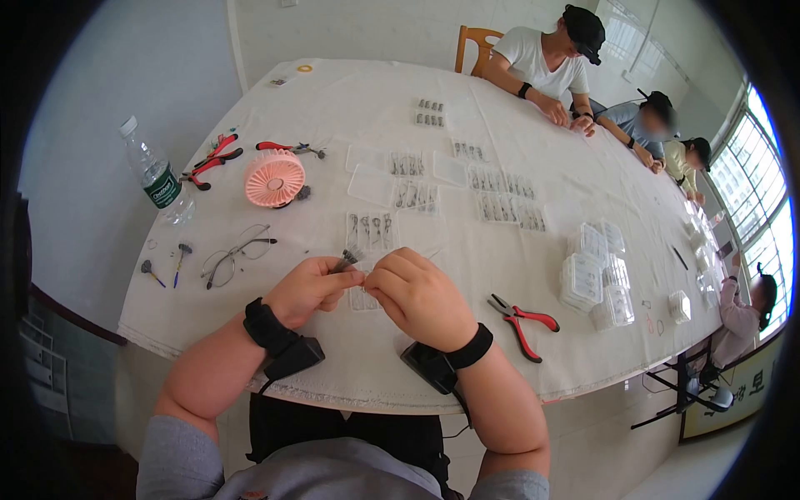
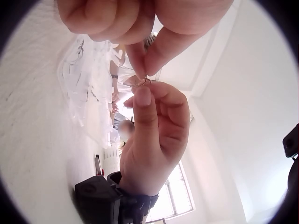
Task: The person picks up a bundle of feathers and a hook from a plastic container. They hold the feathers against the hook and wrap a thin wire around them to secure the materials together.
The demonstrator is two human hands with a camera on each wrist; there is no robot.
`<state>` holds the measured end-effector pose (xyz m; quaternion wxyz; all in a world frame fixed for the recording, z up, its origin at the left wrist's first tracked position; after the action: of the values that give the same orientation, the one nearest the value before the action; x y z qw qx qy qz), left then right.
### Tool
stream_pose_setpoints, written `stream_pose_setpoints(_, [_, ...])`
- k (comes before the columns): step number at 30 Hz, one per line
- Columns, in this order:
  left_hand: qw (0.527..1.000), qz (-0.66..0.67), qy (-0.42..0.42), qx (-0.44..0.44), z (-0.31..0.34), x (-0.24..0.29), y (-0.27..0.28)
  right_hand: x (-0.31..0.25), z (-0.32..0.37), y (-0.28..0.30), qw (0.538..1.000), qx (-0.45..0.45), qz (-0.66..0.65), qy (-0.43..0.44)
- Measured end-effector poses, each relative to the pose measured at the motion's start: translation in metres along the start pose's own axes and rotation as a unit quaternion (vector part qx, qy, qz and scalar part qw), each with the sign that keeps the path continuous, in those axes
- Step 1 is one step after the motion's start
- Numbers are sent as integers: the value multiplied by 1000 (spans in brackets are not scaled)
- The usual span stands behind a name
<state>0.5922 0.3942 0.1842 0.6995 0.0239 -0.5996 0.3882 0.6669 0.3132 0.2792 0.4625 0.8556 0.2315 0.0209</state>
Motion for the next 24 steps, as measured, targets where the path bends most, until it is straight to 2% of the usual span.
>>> stream_pose_setpoints(15, [997,56,37,-40,5,-1,-7,3,-1,12,997,72,-23,-23])
stream_pose_setpoints(24, [992,106,28,-63,9,0,-14,-4,0,16,993,112,-38,10])
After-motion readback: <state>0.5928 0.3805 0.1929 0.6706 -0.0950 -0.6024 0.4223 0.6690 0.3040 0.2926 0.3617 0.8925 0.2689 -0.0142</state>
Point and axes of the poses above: each hand's wrist, its own z-axis away from the middle knuckle, its own y-axis out of the back of the hand, x = y × z, the point moved 8 cm from there along -z, towards the middle knuckle, and after that the axes turned 11 degrees about z, right-handed, at the moved point
